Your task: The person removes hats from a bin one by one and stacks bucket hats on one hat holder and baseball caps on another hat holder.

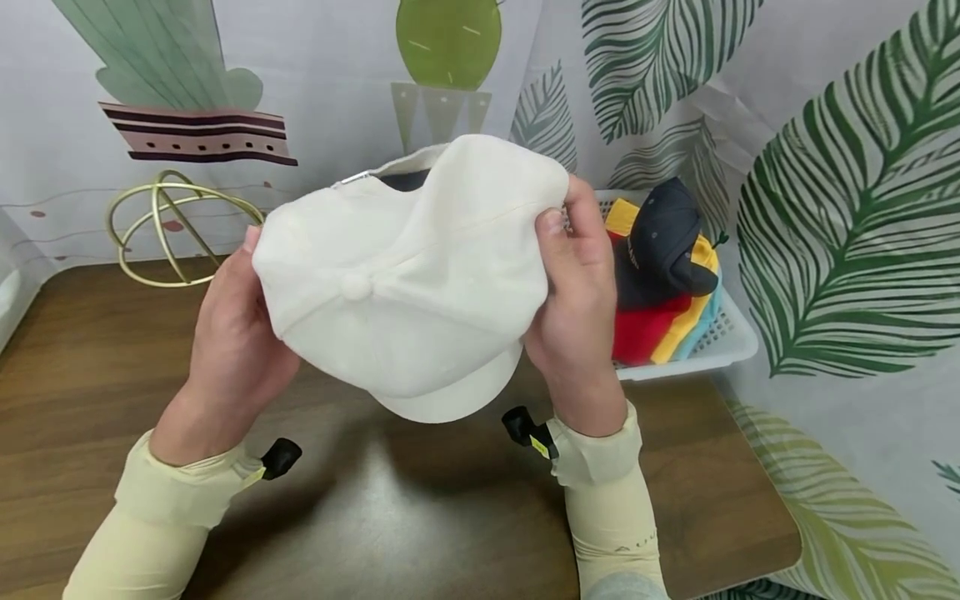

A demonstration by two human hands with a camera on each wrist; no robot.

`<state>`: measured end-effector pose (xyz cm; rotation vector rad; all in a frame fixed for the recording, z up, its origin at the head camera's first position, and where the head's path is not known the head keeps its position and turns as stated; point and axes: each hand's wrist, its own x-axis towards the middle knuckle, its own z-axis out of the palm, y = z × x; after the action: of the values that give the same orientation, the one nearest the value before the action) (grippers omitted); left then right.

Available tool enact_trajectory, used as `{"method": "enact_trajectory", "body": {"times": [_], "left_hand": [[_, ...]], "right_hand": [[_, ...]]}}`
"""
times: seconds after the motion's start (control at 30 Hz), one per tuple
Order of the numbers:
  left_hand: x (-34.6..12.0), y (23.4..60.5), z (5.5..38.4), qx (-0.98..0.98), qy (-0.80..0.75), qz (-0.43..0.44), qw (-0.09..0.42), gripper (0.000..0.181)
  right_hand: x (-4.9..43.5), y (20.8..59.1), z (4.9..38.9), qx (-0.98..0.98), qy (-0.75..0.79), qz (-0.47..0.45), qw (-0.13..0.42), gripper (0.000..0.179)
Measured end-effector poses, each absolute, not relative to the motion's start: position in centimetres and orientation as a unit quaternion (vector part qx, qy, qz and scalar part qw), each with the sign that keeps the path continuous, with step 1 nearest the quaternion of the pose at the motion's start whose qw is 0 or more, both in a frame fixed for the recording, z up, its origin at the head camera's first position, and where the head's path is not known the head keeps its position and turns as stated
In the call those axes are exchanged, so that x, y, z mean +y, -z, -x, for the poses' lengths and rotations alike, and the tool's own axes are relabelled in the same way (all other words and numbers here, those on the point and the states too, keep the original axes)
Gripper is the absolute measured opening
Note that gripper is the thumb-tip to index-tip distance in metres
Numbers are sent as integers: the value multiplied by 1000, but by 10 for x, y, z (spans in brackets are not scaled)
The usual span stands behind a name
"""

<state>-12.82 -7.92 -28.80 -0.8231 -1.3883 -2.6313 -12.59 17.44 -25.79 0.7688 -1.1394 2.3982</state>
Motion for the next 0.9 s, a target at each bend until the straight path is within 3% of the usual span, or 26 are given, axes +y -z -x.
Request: {"method": "enact_trajectory", "body": {"times": [0.13,0.57,0.9], "left_hand": [[-78,289,131,-413,865,286,13,33],[-72,290,141,-398,872,281,56,23],[-71,288,151,-392,875,275,71,25]], "right_hand": [[173,258,129,-395,-857,-280,178,21],[168,266,144,-408,-860,-274,139,24],[164,265,155,-438,-843,-268,162,28]]}}
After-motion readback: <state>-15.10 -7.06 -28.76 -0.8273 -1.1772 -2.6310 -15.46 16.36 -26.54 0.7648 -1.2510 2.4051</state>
